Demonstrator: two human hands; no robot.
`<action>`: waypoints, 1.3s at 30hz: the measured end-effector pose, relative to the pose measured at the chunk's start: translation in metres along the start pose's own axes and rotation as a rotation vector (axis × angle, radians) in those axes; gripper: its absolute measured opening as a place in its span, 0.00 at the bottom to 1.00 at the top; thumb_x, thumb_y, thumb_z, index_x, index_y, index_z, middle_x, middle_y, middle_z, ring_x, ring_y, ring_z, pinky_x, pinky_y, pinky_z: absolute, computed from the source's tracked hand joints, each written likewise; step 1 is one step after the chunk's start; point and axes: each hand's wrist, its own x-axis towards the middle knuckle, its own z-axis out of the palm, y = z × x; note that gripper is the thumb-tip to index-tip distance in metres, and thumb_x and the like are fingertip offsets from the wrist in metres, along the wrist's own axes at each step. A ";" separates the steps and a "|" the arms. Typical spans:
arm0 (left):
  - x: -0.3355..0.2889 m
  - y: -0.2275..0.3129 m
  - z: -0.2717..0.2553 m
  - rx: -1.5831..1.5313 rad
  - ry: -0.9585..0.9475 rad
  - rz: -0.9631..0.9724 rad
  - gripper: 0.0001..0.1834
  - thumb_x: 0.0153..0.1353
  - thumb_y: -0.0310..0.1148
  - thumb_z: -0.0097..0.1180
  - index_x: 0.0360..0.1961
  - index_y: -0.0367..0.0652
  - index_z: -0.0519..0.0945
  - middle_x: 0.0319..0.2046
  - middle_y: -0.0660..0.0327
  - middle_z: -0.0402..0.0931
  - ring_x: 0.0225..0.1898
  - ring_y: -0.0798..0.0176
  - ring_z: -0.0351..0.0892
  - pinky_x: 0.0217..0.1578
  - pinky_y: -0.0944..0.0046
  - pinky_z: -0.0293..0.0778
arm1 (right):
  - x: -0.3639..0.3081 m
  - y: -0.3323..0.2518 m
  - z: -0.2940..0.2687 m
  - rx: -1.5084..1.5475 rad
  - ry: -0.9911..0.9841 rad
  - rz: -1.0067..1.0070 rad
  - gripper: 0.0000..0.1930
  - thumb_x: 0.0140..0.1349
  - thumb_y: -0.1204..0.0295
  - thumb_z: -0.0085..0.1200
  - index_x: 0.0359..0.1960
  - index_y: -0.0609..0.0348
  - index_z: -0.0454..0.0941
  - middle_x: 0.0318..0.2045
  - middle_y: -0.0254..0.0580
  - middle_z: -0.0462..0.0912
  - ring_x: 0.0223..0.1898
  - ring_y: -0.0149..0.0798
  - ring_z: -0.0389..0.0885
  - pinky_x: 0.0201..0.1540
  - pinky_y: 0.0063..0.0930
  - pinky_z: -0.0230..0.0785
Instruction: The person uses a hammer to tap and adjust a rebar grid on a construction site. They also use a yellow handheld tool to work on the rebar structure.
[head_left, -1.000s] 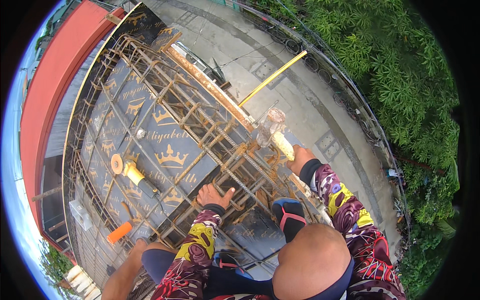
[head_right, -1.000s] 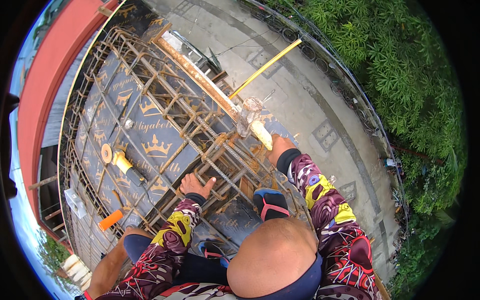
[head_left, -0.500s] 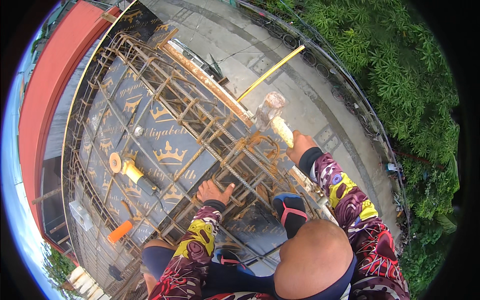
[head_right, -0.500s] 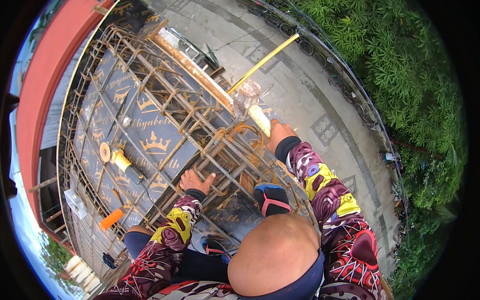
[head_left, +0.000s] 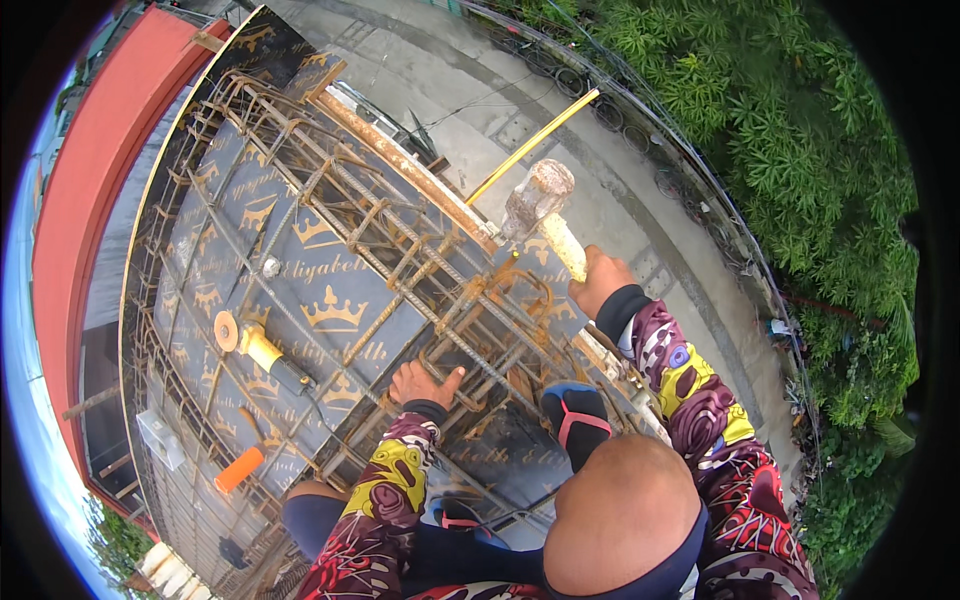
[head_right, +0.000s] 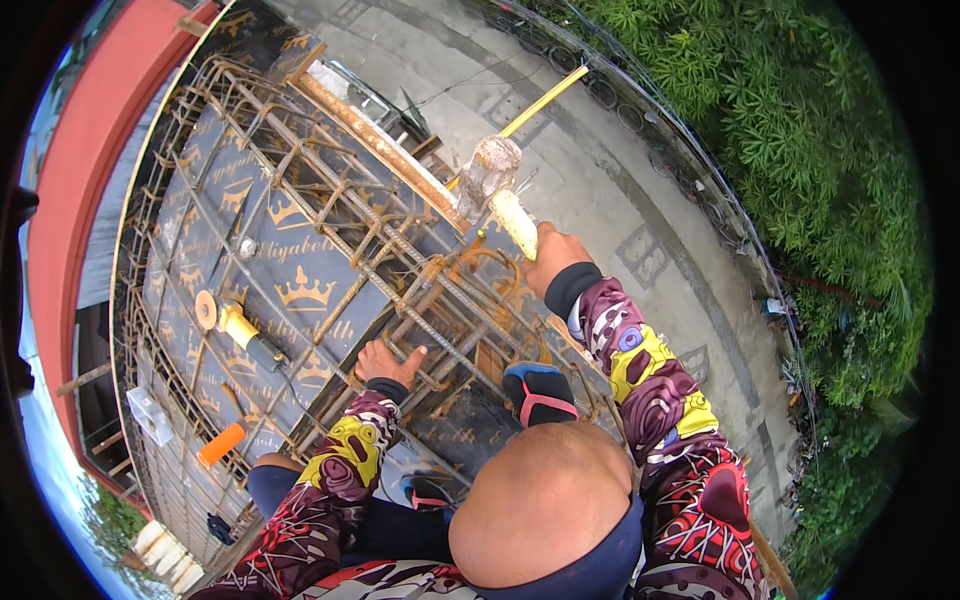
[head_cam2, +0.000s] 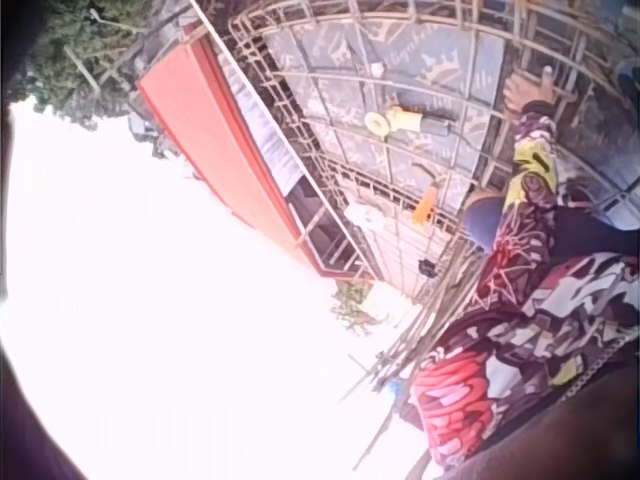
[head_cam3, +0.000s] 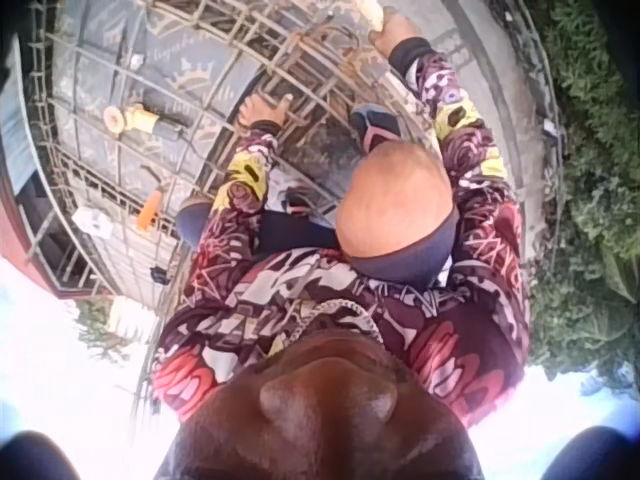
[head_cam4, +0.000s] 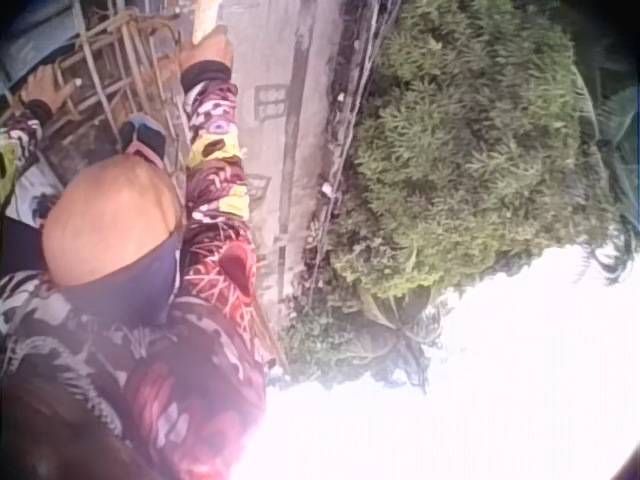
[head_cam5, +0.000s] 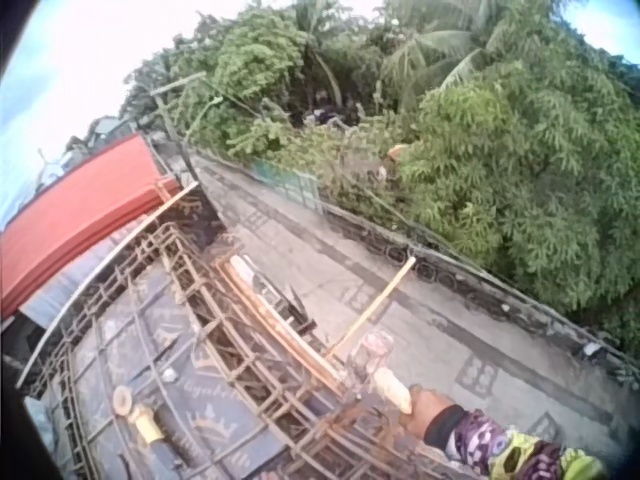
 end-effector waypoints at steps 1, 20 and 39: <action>-0.001 0.003 -0.003 0.005 -0.040 -0.016 0.45 0.46 0.67 0.66 0.47 0.33 0.74 0.48 0.48 0.69 0.57 0.42 0.64 0.59 0.39 0.56 | 0.002 0.004 0.008 -0.032 -0.033 0.002 0.22 0.56 0.68 0.61 0.47 0.71 0.73 0.38 0.68 0.83 0.43 0.64 0.83 0.49 0.47 0.76; 0.002 0.003 -0.008 -0.007 -0.098 -0.018 0.46 0.48 0.68 0.63 0.49 0.33 0.74 0.51 0.47 0.69 0.59 0.43 0.63 0.61 0.40 0.54 | 0.010 0.020 0.049 -0.175 -0.177 0.039 0.23 0.53 0.69 0.60 0.50 0.71 0.74 0.41 0.70 0.82 0.47 0.63 0.82 0.51 0.46 0.75; -0.001 0.001 -0.004 0.040 -0.081 -0.032 0.46 0.49 0.67 0.63 0.52 0.32 0.72 0.52 0.46 0.69 0.60 0.42 0.63 0.60 0.39 0.56 | 0.013 0.027 0.037 -0.066 -0.172 0.045 0.22 0.54 0.66 0.60 0.48 0.69 0.77 0.40 0.69 0.82 0.46 0.63 0.82 0.51 0.46 0.75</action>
